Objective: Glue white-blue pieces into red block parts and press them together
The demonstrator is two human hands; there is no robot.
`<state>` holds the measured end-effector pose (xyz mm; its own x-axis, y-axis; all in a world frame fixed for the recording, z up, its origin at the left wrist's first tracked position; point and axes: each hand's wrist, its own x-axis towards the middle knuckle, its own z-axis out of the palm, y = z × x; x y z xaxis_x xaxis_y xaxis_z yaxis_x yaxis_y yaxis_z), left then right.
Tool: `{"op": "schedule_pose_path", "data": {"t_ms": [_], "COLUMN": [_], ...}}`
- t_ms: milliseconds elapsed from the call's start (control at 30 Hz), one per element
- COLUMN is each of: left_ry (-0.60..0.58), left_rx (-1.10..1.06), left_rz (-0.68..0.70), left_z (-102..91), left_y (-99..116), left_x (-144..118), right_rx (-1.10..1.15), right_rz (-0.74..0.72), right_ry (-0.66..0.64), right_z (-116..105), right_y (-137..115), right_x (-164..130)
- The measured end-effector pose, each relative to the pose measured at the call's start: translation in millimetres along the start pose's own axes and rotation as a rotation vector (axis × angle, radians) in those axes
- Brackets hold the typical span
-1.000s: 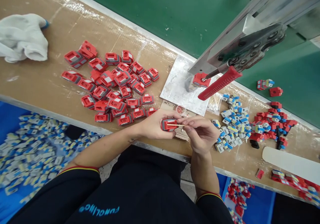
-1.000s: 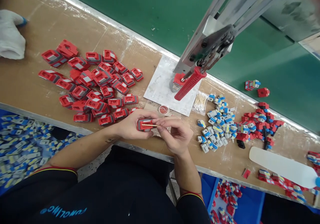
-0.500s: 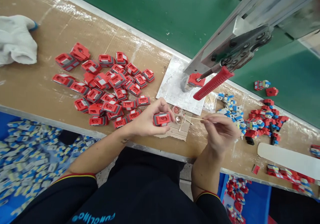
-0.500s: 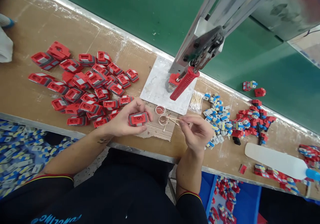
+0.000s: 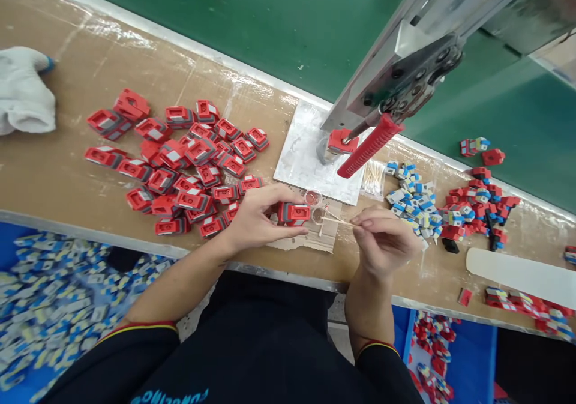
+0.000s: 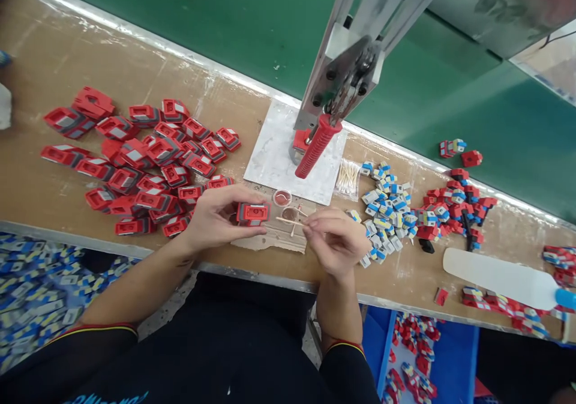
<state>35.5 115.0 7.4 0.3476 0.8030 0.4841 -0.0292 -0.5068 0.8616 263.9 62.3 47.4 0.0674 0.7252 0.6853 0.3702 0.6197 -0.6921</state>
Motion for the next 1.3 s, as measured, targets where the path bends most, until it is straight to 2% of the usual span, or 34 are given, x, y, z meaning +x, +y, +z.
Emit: {"op": "schedule_pose_path", "data": {"t_ms": [167, 433, 567, 700, 767, 867, 933, 1000, 1167, 1233, 1300], "left_ry": [-0.038, -0.052, -0.044, -0.016, -0.003, 0.006, 0.001, -0.008, -0.044, -0.055, -0.060], "left_rx": [0.055, 0.051, 0.065, 0.077, 0.107, 0.150, 0.160, 0.168, 0.178, 0.176, 0.171], "left_rz": [0.076, 0.053, 0.056, 0.069, 0.072, 0.072, 0.085, 0.103, 0.145, 0.151, 0.154], "left_z": [4.8, 6.1, 3.9, -0.2, -2.0, -3.4, -3.4, -2.5, 1.8, 3.1, 3.7], "left_y": [1.7, 1.5, 2.1, 2.3, 1.7, 0.5, -0.2, -0.6, -1.0, -1.4, -1.8], "left_x": [-0.3, -2.0, -1.5, 0.6, 1.1, 1.1, 0.8, 0.4, -0.8, -1.5, -2.1], "right_rx": [0.057, 0.008, 0.000, -0.007, -0.104, -0.295, -0.331, -0.292, -0.041, 0.021, 0.043], "right_rz": [-0.030, -0.062, -0.064, -0.017, 0.043, 0.109, 0.114, 0.119, 0.082, 0.062, 0.037], "right_ry": [-0.061, -0.096, -0.081, -0.052, -0.186, -0.510, -0.622, -0.574, -0.118, -0.048, -0.045], "right_z": [19.2, 22.7, 15.1, -6.0, -14.8, -18.9, -17.9, -16.6, -7.4, -0.2, 6.5], "right_y": [-4.1, -4.3, -2.5, 2.2, 6.2, 12.5, 14.2, 12.5, 2.5, 0.8, 0.8], "right_x": [-2.6, -1.9, -1.9, -0.1, 0.9, 1.6, 1.8, 1.9, -0.4, -1.8, -2.3]}}
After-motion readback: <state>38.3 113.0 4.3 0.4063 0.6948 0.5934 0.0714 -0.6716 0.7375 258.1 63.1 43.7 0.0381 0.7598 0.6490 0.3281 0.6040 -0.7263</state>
